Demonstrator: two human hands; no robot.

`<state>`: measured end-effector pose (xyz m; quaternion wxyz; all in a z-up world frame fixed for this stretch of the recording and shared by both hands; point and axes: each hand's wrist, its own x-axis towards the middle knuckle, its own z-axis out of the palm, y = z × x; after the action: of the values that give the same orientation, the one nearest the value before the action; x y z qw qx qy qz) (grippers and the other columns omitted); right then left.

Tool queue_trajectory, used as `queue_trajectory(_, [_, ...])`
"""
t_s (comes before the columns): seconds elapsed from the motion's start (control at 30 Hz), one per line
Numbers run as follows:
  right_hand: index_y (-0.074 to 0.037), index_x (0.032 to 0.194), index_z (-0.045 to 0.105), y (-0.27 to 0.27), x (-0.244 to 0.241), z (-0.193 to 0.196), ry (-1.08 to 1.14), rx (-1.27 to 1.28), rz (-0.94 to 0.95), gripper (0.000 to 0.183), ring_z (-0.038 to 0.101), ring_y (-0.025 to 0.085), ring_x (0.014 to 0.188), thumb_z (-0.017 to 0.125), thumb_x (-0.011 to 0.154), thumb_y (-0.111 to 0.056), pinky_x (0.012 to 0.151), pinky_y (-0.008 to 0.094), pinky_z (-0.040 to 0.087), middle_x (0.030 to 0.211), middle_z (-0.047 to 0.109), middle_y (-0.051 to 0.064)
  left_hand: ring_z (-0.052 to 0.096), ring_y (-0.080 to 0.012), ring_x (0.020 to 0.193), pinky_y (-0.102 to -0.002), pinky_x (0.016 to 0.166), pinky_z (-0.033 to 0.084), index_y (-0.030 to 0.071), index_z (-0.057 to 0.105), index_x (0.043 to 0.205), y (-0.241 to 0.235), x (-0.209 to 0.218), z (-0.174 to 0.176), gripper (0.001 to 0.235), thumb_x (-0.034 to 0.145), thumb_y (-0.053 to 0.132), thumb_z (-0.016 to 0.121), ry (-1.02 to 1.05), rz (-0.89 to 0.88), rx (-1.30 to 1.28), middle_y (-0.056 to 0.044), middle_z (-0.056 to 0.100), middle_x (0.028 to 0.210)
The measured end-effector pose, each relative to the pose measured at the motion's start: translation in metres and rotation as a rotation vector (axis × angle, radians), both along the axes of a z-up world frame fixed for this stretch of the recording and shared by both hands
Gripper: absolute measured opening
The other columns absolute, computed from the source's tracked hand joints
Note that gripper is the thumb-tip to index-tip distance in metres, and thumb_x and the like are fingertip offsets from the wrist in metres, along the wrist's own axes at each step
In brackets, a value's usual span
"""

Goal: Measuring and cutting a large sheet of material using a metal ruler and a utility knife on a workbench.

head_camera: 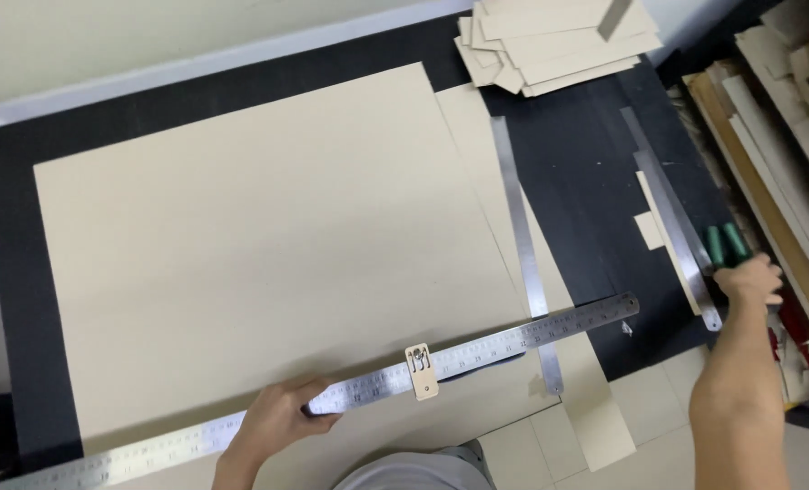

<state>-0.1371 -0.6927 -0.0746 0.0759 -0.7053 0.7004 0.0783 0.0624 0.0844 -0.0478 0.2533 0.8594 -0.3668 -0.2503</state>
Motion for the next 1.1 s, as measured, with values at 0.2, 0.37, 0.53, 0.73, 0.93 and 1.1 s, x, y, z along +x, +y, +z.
queue_trajectory(0.2, [0.004,0.103,0.068,-0.037,-0.039,-0.055,-0.026,-0.625,0.456,0.033,0.056,0.045,0.087,0.075,0.071,0.000,0.065,0.049,0.055,0.117,0.051,0.024,0.065,-0.0229,0.069,-0.036,0.060,0.050,0.023,0.069,0.119,-0.010,0.022,0.004,0.048,0.074,0.035,0.079,0.089,-0.021,0.112,-0.001,0.072,0.083])
queue_trajectory(0.37, [-0.015,0.116,0.072,0.023,-0.005,-0.019,0.149,-0.285,0.526,0.034,0.054,0.046,0.106,0.066,0.084,-0.005,0.087,0.057,0.037,0.114,0.070,0.021,0.065,-0.0255,0.084,-0.039,0.066,0.052,0.015,0.064,0.103,-0.015,0.016,-0.006,0.026,0.081,0.024,0.074,-0.005,-0.089,-0.034,-0.001,0.068,0.101])
queue_trajectory(0.53, [-0.007,0.109,0.072,0.046,0.005,-0.011,-0.032,-0.324,0.606,0.032,0.056,0.039,0.103,0.062,0.079,0.000,0.090,0.050,0.034,0.094,0.072,0.019,0.056,-0.0259,0.096,-0.039,0.087,0.047,0.011,0.063,0.112,-0.012,0.004,-0.011,0.036,0.081,0.023,0.079,-0.037,-0.026,-0.116,-0.004,0.054,0.104])
queue_trajectory(0.73, [-0.001,0.097,0.060,0.118,0.024,0.026,-0.904,-0.449,0.724,0.017,0.055,0.029,0.089,0.056,0.085,0.011,0.075,0.041,0.042,0.095,0.058,0.013,0.034,-0.0290,0.138,-0.044,0.110,0.021,0.025,0.042,0.147,-0.031,-0.010,0.010,0.071,0.087,0.051,0.069,0.018,0.159,-0.059,-0.008,0.038,0.147])
queue_trajectory(0.93, [-0.022,0.080,0.066,0.321,0.054,0.098,-0.671,-0.149,1.570,0.030,0.050,0.030,0.096,0.051,0.072,0.003,0.115,0.050,0.016,0.086,0.065,0.003,0.040,-0.0381,0.142,-0.051,0.114,0.038,0.007,0.042,0.148,-0.103,-0.022,0.078,0.062,0.104,0.049,0.031,0.686,0.420,-0.417,-0.022,0.045,0.145])
queue_trajectory(1.1, [-0.030,0.072,0.066,0.443,0.071,0.124,-0.962,0.077,1.691,0.037,0.053,0.020,0.086,0.042,0.101,-0.031,0.100,0.042,0.025,0.088,0.066,-0.009,0.057,-0.0252,0.119,-0.041,0.099,0.053,0.010,0.024,0.158,-0.145,-0.079,0.073,0.062,0.107,0.039,0.042,1.191,0.168,-0.775,-0.014,0.044,0.135])
